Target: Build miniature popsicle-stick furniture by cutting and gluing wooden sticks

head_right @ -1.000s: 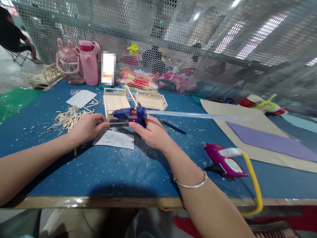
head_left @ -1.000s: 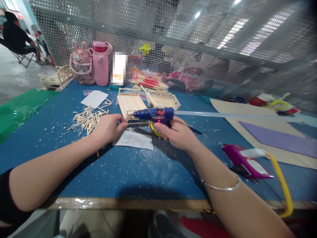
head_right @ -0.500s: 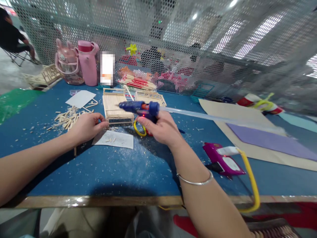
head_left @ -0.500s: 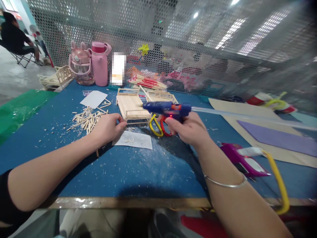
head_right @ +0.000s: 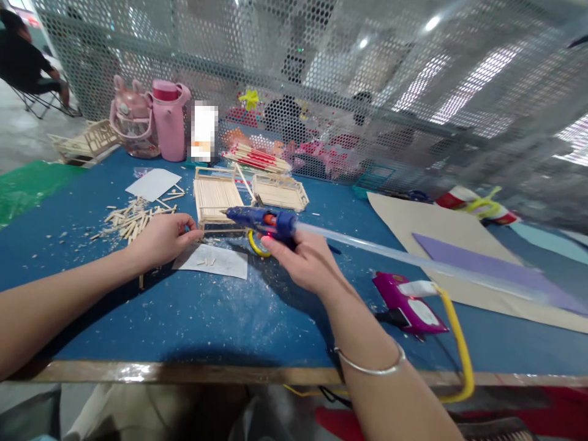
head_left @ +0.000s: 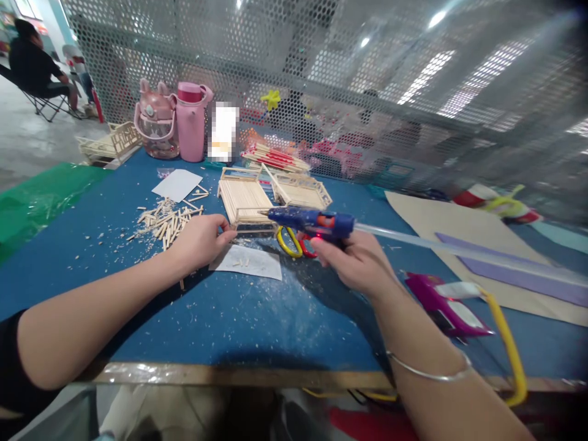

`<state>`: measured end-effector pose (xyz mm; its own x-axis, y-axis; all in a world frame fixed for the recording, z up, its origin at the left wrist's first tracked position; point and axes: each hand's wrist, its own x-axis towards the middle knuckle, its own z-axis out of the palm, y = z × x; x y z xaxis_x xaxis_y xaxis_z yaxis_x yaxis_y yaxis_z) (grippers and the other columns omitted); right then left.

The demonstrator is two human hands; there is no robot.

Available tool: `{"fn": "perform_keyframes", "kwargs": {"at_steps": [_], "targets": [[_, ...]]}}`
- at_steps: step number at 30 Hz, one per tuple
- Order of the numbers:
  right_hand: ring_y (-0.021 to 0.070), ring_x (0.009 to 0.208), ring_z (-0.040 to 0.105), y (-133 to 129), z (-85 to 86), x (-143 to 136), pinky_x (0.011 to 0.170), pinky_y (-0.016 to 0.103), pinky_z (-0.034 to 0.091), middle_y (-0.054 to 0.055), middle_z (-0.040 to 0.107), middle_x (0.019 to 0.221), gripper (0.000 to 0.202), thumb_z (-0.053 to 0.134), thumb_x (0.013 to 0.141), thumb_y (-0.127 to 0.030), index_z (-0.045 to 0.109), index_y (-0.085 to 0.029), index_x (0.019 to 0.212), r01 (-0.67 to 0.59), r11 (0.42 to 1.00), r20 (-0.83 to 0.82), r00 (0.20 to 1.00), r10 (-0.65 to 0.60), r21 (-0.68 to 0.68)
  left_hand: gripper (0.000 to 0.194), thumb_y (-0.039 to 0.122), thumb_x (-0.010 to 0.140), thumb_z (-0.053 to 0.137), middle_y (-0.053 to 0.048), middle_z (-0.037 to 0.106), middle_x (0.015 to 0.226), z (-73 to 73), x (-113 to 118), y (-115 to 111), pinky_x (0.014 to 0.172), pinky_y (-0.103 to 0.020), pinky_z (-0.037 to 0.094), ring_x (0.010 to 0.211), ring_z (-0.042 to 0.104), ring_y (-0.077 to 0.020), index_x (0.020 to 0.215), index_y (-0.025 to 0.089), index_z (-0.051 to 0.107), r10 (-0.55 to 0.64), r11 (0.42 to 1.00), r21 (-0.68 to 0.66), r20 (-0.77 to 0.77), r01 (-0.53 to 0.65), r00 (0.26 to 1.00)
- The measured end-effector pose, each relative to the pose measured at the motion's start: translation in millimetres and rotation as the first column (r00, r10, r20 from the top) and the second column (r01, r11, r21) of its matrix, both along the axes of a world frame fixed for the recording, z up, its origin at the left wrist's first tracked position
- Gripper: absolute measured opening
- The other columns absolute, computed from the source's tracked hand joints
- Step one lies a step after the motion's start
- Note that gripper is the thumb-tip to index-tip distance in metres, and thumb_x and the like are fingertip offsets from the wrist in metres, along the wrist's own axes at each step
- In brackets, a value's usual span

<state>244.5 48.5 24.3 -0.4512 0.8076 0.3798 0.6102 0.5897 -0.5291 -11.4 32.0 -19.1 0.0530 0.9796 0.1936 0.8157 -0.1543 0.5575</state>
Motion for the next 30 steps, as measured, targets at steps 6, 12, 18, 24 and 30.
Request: {"fn": "perform_keyframes", "kwargs": {"at_steps": [6, 12, 18, 24, 30], "targets": [[0.0180, 0.061, 0.059, -4, -7.2, -13, 0.055, 0.027, 0.043, 0.003, 0.062, 0.063, 0.039, 0.048, 0.084, -0.041, 0.065, -0.012, 0.104, -0.016, 0.998, 0.090, 0.996, 0.011, 0.056, 0.021, 0.035, 0.079, 0.053, -0.002, 0.055, 0.055, 0.7, 0, 1, 0.057, -0.028, 0.030, 0.055, 0.047, -0.0159, 0.070, 0.019, 0.062, 0.017, 1.000, 0.004, -0.008, -0.017, 1.000], [0.0189, 0.065, 0.060, -3, -7.6, -15, 0.060, 0.028, 0.044, 0.005, 0.065, 0.069, 0.039, 0.047, 0.085, -0.041, 0.065, -0.011, 0.102, -0.027, 0.995, 0.133, 0.991, 0.014, 0.095, 0.022, 0.036, 0.080, 0.051, -0.002, 0.056, 0.057, 1.9, 2, 0, 0.057, -0.029, 0.030, 0.057, 0.049, -0.0170, 0.072, 0.019, 0.063, 0.021, 0.999, -0.025, -0.032, -0.022, 0.999], [0.0203, 0.073, 0.061, -1, -9.5, -16, 0.066, 0.030, 0.046, 0.006, 0.068, 0.078, 0.036, 0.047, 0.086, -0.039, 0.064, -0.012, 0.104, -0.062, 0.988, 0.111, 0.993, 0.046, 0.141, 0.023, 0.037, 0.080, 0.050, -0.002, 0.055, 0.057, 3.5, 2, -1, 0.057, -0.029, 0.030, 0.056, 0.048, -0.0164, 0.074, 0.019, 0.063, 0.020, 0.999, -0.030, -0.057, -0.022, 0.998], [0.0191, 0.068, 0.059, -1, -8.1, -17, 0.061, 0.029, 0.044, 0.004, 0.064, 0.069, 0.033, 0.047, 0.087, -0.038, 0.064, -0.014, 0.102, -0.072, 0.988, 0.106, 0.993, 0.058, 0.133, 0.024, 0.037, 0.080, 0.049, -0.002, 0.055, 0.057, 3.6, 2, 0, 0.057, -0.029, 0.030, 0.056, 0.047, -0.0157, 0.074, 0.019, 0.063, 0.017, 0.999, -0.041, -0.061, -0.020, 0.998], [0.0183, 0.063, 0.058, -2, -6.4, -19, 0.059, 0.028, 0.042, 0.003, 0.062, 0.064, 0.031, 0.047, 0.086, -0.038, 0.064, -0.015, 0.097, -0.062, 0.989, 0.106, 0.993, 0.048, 0.133, 0.023, 0.037, 0.080, 0.050, -0.001, 0.054, 0.054, 1.3, 1, 0, 0.056, -0.029, 0.029, 0.053, 0.045, -0.0152, 0.071, 0.019, 0.063, 0.016, 1.000, -0.011, -0.032, -0.016, 0.999]]}}
